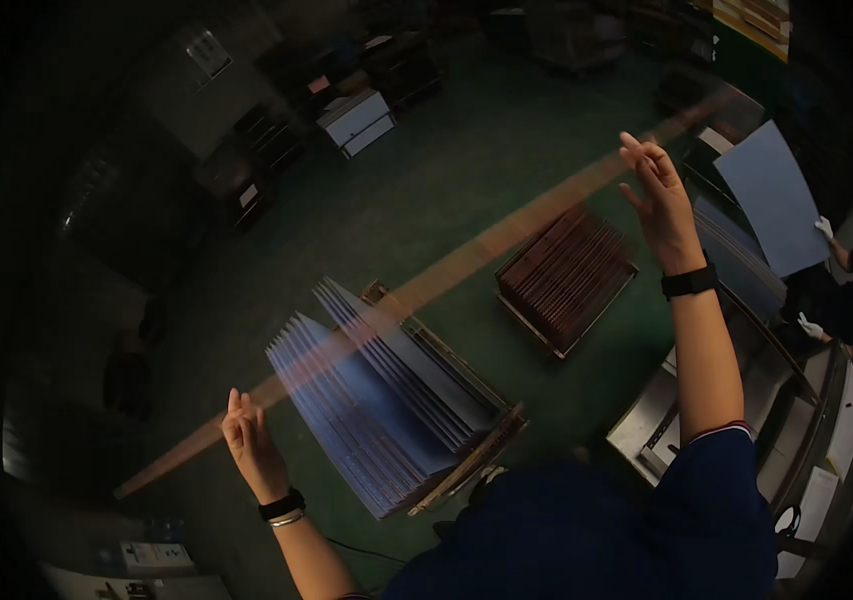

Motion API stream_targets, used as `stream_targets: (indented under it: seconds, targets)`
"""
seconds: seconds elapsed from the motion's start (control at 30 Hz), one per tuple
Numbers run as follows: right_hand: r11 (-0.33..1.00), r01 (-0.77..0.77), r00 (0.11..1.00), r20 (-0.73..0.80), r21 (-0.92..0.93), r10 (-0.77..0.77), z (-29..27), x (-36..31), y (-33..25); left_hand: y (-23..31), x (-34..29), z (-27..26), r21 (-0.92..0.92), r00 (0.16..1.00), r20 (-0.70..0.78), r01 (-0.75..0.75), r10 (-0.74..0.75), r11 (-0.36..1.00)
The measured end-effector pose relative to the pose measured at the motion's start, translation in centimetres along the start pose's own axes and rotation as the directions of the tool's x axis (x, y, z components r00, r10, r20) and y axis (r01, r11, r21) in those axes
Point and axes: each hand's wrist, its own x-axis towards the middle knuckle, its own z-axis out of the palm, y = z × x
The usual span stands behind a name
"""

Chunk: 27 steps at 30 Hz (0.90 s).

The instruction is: The recorder holds and inspects large, perforated metal sheets or circuit board panels in a factory environment.

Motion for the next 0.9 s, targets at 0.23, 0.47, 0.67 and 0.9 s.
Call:
stream_targets:
  seconds: [0.23,0.47,0.67,0.9]
  targets:
    - [0.25,-0.756,0.654,0.709,0.604,0.265,-2.1,-2.1,4.2,1.7,-1.8,3.9,-0.627,0.903,-0.006,0.331,-0.429,0.705]
    - [0.752,-0.374,0.926,0.264,0.542,0.27,-1.4,-4.2,5.1,1.3,-1.3,2.2,-0.662,0.883,0.083,0.395,-0.461,0.637]
    - [0.74,-0.336,0.942,0.194,0.582,0.275,-0.6,-3.9,4.8,1.7,-2.2,2.5,-0.571,0.878,0.004,0.395,-0.479,0.72]
    - [0.741,-0.336,0.937,0.288,0.581,0.2,4.2,-7.6,2.4,-3.9,-4.5,1.8,-0.631,0.752,0.12,0.562,-0.648,0.535]
